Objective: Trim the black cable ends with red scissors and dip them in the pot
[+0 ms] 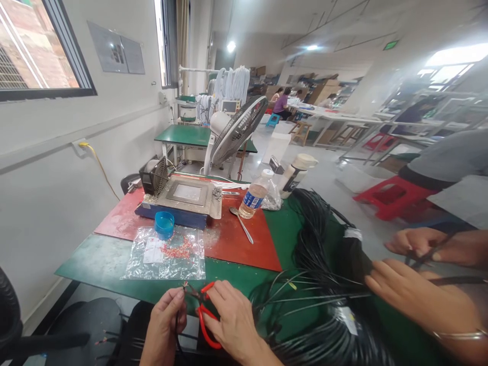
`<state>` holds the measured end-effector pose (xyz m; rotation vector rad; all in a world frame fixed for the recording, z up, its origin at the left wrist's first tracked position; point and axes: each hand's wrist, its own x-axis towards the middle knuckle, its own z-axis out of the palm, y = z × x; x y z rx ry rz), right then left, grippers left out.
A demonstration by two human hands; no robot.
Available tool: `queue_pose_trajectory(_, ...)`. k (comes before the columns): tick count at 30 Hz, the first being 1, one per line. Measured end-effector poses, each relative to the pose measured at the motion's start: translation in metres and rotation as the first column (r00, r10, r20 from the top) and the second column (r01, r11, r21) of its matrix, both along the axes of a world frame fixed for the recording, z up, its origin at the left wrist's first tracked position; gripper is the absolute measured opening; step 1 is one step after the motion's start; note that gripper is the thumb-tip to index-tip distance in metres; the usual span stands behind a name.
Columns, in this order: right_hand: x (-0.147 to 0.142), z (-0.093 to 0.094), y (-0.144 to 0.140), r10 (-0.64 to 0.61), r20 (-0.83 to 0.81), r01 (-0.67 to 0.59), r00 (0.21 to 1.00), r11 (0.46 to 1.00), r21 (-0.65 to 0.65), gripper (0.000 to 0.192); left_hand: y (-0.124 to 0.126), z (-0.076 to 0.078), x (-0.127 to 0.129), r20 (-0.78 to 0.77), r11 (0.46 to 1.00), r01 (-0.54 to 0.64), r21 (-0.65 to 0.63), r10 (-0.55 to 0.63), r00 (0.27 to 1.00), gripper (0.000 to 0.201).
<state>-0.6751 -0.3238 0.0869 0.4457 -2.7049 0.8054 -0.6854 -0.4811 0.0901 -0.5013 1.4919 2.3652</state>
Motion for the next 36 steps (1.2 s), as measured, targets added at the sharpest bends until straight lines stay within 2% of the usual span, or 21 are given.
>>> queue_pose_trajectory(5, 0.0019, 0.002, -0.0001, 0.0, -0.008, 0.0, 1.0, 1.0, 0.008, 0.024, 0.0016, -0.0001, -0.0003, 0.01, 1.0, -0.021, 0.011, 0.021, 1.0, 0.036)
queue_pose_trajectory(12, 0.0023, -0.0051, -0.0017, -0.017, -0.011, 0.018, 1.0, 0.999, 0.05, 0.024, 0.0014, -0.0007, 0.0006, 0.011, 1.0, -0.009, 0.025, 0.009, 1.0, 0.034)
queue_pose_trajectory(21, -0.0012, -0.007, 0.0024, -0.02, -0.154, 0.038, 0.988, 0.993, 0.11, 0.037, 0.0012, -0.0006, 0.0001, -0.002, 1.0, 0.017, 0.011, -0.017, 1.0, 0.034)
queue_pose_trajectory(25, -0.0042, -0.0052, 0.0048, 0.001, -0.218, 0.036, 0.976, 0.986, 0.165, 0.029, 0.0005, 0.0009, -0.0003, 0.02, 1.0, 0.005, 0.017, -0.005, 1.0, 0.035)
queue_pose_trajectory(29, -0.0065, -0.0013, 0.0065, 0.038, -0.272, 0.014, 0.961, 0.983, 0.185, 0.014, -0.0005, -0.0009, -0.0004, 0.073, 0.996, 0.022, 0.092, -0.029, 0.997, 0.039)
queue_pose_trajectory(32, -0.0072, -0.0004, 0.007, 0.056, -0.286, 0.0, 0.956, 0.982, 0.191, 0.013, -0.0003, -0.0017, -0.0009, 0.091, 0.99, 0.035, 0.135, -0.047, 0.995, 0.041)
queue_pose_trajectory(36, -0.0067, -0.0003, 0.0075, 0.052, -0.267, -0.003, 0.962, 0.983, 0.182, 0.011, 0.0001, -0.0008, -0.0012, 0.085, 0.993, 0.015, 0.117, -0.026, 0.996, 0.041)
